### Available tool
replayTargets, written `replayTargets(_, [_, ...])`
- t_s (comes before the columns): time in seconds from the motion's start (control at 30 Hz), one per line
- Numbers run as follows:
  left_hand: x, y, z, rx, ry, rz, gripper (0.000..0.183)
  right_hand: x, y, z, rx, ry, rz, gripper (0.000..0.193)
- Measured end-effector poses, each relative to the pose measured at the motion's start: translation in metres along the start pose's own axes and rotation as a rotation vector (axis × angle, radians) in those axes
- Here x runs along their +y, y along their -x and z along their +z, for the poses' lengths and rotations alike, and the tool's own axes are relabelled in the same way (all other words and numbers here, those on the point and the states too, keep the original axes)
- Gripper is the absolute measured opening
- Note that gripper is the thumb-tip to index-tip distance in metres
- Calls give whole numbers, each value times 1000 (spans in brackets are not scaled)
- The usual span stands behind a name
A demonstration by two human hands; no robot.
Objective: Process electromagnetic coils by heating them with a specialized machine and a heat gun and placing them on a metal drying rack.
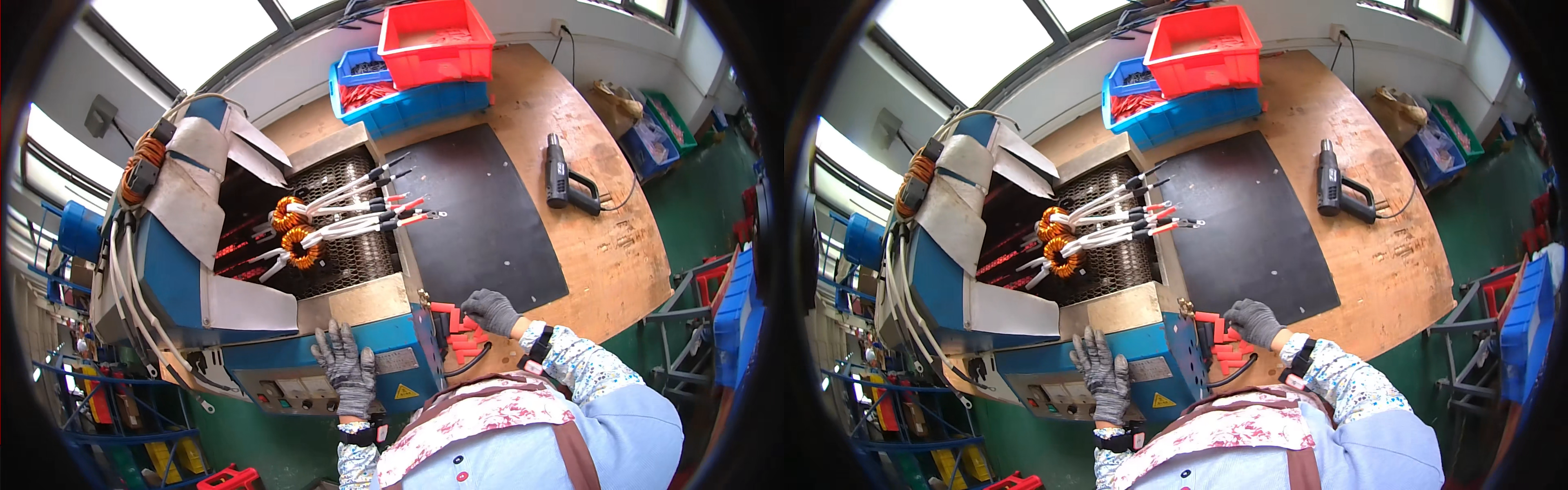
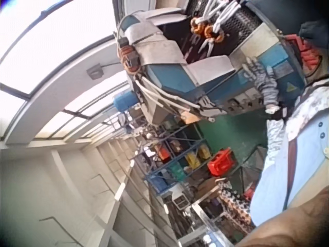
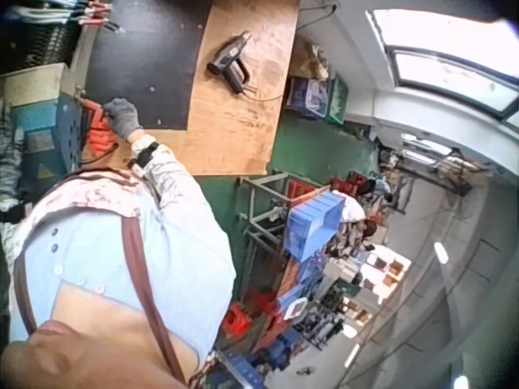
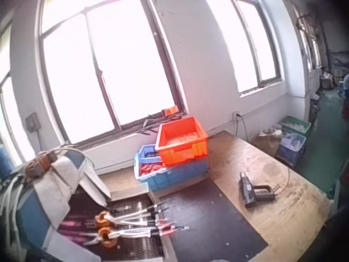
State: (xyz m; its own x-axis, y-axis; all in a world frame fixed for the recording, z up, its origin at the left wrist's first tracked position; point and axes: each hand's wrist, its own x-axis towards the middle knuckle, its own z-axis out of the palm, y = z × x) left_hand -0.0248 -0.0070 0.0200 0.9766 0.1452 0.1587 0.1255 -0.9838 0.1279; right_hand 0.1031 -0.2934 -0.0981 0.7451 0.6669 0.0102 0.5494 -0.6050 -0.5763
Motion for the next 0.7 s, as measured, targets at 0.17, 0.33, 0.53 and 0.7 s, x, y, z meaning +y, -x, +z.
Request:
replayTargets(0.17, [3,4,-1,39,21,-7,59,-17,-30,32,1,170,47,28])
replayTargets(0.33, [1,8,1,6,-26,-10,61,-19,-50,51,-100,216,199,25])
replayTargets(0.53, [2,3,-3,-2,-13,-19,62,-7,-21,23,-65,165,107,20])
replayTargets(0.7, [-1,1,0,40,17,14,60,-13,1,11,-183,161,167,25])
